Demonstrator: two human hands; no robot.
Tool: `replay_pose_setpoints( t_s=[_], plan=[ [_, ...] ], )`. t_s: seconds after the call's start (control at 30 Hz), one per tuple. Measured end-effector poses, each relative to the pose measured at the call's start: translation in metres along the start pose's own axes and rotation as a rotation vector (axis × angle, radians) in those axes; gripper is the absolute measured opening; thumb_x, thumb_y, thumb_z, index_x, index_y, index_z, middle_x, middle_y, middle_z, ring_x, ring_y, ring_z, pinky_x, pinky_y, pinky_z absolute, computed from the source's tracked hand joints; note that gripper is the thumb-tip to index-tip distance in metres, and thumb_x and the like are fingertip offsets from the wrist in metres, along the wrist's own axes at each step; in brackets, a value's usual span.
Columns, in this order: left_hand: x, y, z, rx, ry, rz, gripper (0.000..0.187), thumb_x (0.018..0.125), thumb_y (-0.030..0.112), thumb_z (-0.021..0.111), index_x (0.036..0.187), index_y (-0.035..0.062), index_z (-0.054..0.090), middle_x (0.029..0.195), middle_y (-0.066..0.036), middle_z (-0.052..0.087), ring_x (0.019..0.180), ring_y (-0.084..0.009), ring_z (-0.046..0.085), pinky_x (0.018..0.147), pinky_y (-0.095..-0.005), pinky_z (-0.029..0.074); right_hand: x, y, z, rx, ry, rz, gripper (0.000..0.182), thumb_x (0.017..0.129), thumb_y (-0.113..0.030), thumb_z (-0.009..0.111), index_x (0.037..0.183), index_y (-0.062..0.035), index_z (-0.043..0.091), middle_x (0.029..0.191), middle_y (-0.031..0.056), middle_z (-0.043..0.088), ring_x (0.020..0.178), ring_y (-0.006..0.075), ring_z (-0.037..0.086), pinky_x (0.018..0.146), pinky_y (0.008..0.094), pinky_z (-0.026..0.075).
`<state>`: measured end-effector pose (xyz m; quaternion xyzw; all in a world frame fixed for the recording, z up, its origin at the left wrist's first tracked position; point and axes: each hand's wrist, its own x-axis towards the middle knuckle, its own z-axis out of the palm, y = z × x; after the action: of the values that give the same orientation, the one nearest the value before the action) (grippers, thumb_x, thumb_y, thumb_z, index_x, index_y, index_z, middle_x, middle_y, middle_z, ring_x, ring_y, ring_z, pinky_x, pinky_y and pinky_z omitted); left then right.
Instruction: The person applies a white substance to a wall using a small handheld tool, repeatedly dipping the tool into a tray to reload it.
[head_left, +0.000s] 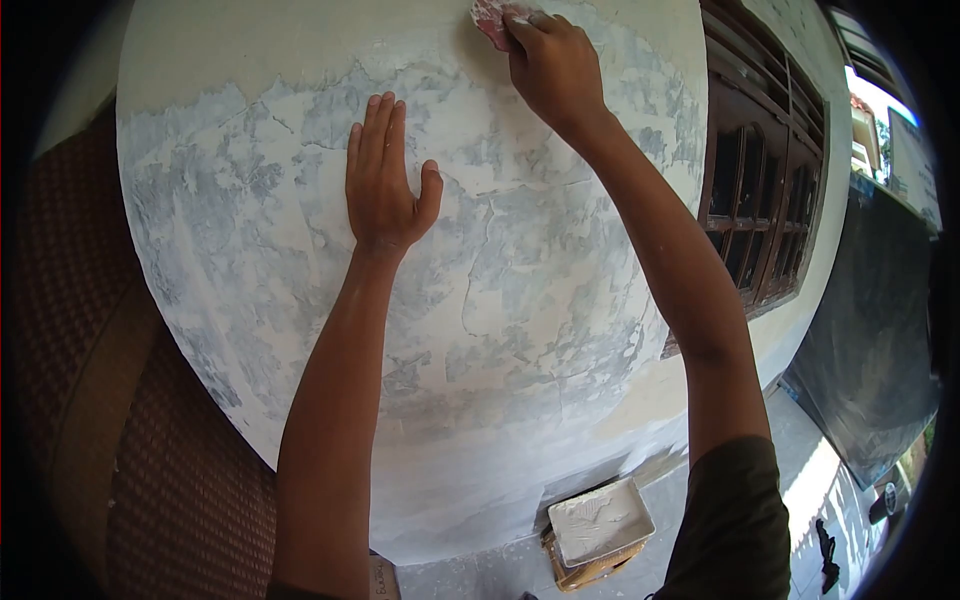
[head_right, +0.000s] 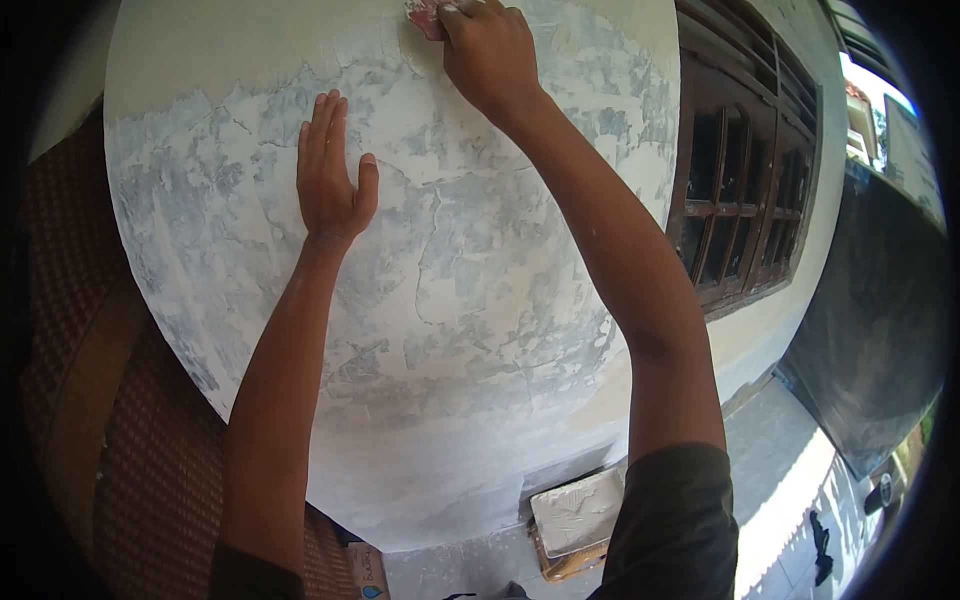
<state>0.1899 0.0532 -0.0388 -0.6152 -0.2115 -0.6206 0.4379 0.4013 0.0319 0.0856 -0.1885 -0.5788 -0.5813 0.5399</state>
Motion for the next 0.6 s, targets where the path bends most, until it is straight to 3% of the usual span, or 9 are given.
replay_pose_setpoints(
  t_s=[0.1, 0.2, 0.27, 0.37, 0.5, 0.57, 0.6],
  plan=[
    [-0.001, -0.001, 0.0, 0.005, -0.004, 0.003, 0.062, 0.086, 0.027, 0.049, 0.138, -0.0064, 0.048, 0.147, -0.022, 0.047, 0.143, -0.0346, 0.038, 0.116, -0.0518, 0.028, -0.006, 0.014, 0.009, -0.056, -0.032, -0.01, 0.024, 0.081, -0.005, 0.066, 0.103, -0.0044, 0.072, 0.088, 0.0128, 0.069, 0.084, 0.0317, 0.065, 0.076, 0.0438, 0.05],
    [0.0, 0.0, -0.001, -0.004, -0.013, -0.005, 0.062, 0.087, 0.025, 0.048, 0.141, -0.0046, 0.044, 0.149, -0.02, 0.045, 0.144, -0.0343, 0.036, 0.117, -0.0528, 0.026, -0.047, -0.004, -0.004, -0.012, -0.195, 0.0, 0.025, 0.08, -0.005, 0.068, 0.104, -0.0038, 0.072, 0.087, 0.0116, 0.069, 0.086, 0.0297, 0.066, 0.079, 0.042, 0.05],
    [-0.002, 0.001, -0.002, -0.015, -0.022, -0.012, 0.063, 0.088, 0.023, 0.046, 0.145, -0.0028, 0.041, 0.151, -0.018, 0.043, 0.145, -0.0341, 0.033, 0.117, -0.0538, 0.025, -0.069, -0.026, -0.023, 0.099, -0.162, 0.029, 0.017, 0.078, -0.005, 0.067, 0.095, -0.005, 0.072, 0.085, 0.0103, 0.069, 0.086, 0.0276, 0.065, 0.079, 0.0403, 0.048],
    [0.0, 0.001, -0.001, -0.023, -0.021, -0.009, 0.063, 0.087, 0.023, 0.047, 0.145, -0.0028, 0.041, 0.151, -0.018, 0.042, 0.145, -0.0338, 0.033, 0.117, -0.0537, 0.025, -0.054, -0.022, -0.031, 0.115, -0.059, 0.041, 0.019, 0.079, -0.005, 0.068, 0.098, -0.0056, 0.072, 0.085, 0.0098, 0.069, 0.085, 0.0276, 0.065, 0.077, 0.041, 0.049],
    [-0.001, 0.001, 0.0, 0.011, -0.006, -0.004, 0.061, 0.087, 0.027, 0.049, 0.139, -0.0058, 0.047, 0.147, -0.022, 0.047, 0.143, -0.0345, 0.038, 0.117, -0.052, 0.028, -0.013, -0.001, -0.009, 0.097, -0.033, 0.082, 0.012, 0.079, -0.005, 0.066, 0.09, -0.0043, 0.07, 0.085, 0.0121, 0.069, 0.084, 0.0296, 0.065, 0.076, 0.0426, 0.049],
    [0.0, 0.0, -0.001, 0.001, -0.001, -0.002, 0.061, 0.087, 0.027, 0.048, 0.139, -0.0057, 0.047, 0.147, -0.021, 0.047, 0.143, -0.0345, 0.038, 0.116, -0.052, 0.028, -0.01, -0.003, -0.001, 0.036, -0.121, 0.085, 0.026, 0.081, -0.005, 0.067, 0.106, -0.0041, 0.072, 0.09, 0.0141, 0.069, 0.087, 0.0352, 0.065, 0.076, 0.0439, 0.052],
    [0.0, 0.0, -0.001, -0.006, 0.004, 0.0, 0.06, 0.087, 0.026, 0.048, 0.139, -0.0058, 0.047, 0.146, -0.021, 0.048, 0.142, -0.0346, 0.039, 0.116, -0.052, 0.028, -0.02, -0.013, -0.002, 0.039, -0.13, 0.077, 0.029, 0.079, -0.003, 0.065, 0.107, -0.0038, 0.071, 0.089, 0.0136, 0.069, 0.088, 0.0342, 0.065, 0.079, 0.0435, 0.051]
  ],
)
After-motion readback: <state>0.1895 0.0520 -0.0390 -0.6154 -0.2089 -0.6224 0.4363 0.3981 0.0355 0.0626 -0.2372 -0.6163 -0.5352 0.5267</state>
